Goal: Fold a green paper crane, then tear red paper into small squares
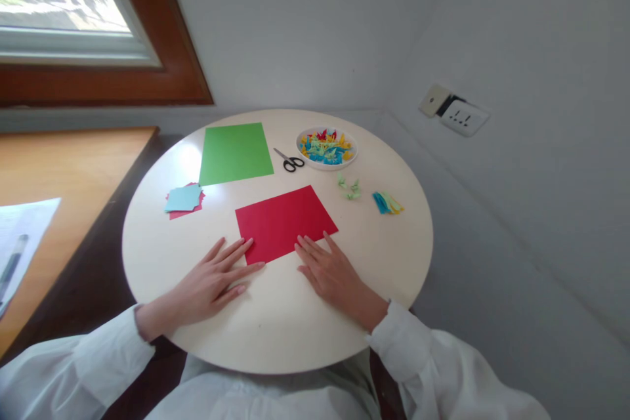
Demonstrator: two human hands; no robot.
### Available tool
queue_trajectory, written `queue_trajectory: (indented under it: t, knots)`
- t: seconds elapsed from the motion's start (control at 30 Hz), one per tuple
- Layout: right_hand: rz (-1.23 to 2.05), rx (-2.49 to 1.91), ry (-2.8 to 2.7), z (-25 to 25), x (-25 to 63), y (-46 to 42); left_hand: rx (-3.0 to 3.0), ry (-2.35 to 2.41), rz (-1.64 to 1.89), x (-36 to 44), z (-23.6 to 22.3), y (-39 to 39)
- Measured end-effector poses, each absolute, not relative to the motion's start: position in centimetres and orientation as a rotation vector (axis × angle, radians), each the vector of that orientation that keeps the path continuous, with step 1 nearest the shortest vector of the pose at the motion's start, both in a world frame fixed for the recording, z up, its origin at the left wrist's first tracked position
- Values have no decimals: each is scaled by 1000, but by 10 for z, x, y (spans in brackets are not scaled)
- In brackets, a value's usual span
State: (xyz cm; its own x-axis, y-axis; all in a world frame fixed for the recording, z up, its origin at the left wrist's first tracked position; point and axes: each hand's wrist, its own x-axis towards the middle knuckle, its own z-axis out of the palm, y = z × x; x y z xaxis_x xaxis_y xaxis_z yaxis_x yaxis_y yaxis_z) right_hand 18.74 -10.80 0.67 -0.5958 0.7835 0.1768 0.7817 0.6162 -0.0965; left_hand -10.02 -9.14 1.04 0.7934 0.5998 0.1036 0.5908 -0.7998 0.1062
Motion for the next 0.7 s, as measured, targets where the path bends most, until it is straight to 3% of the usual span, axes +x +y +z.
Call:
queue_trajectory:
  t: [0.5, 0.7]
  knots:
    - [-220, -1486, -2447, 1, 229, -98, 2889, 968, 198, -99, 13, -92]
    - [6, -1324, -2498, 11, 189, -85, 2800, 978, 215, -99, 13, -91]
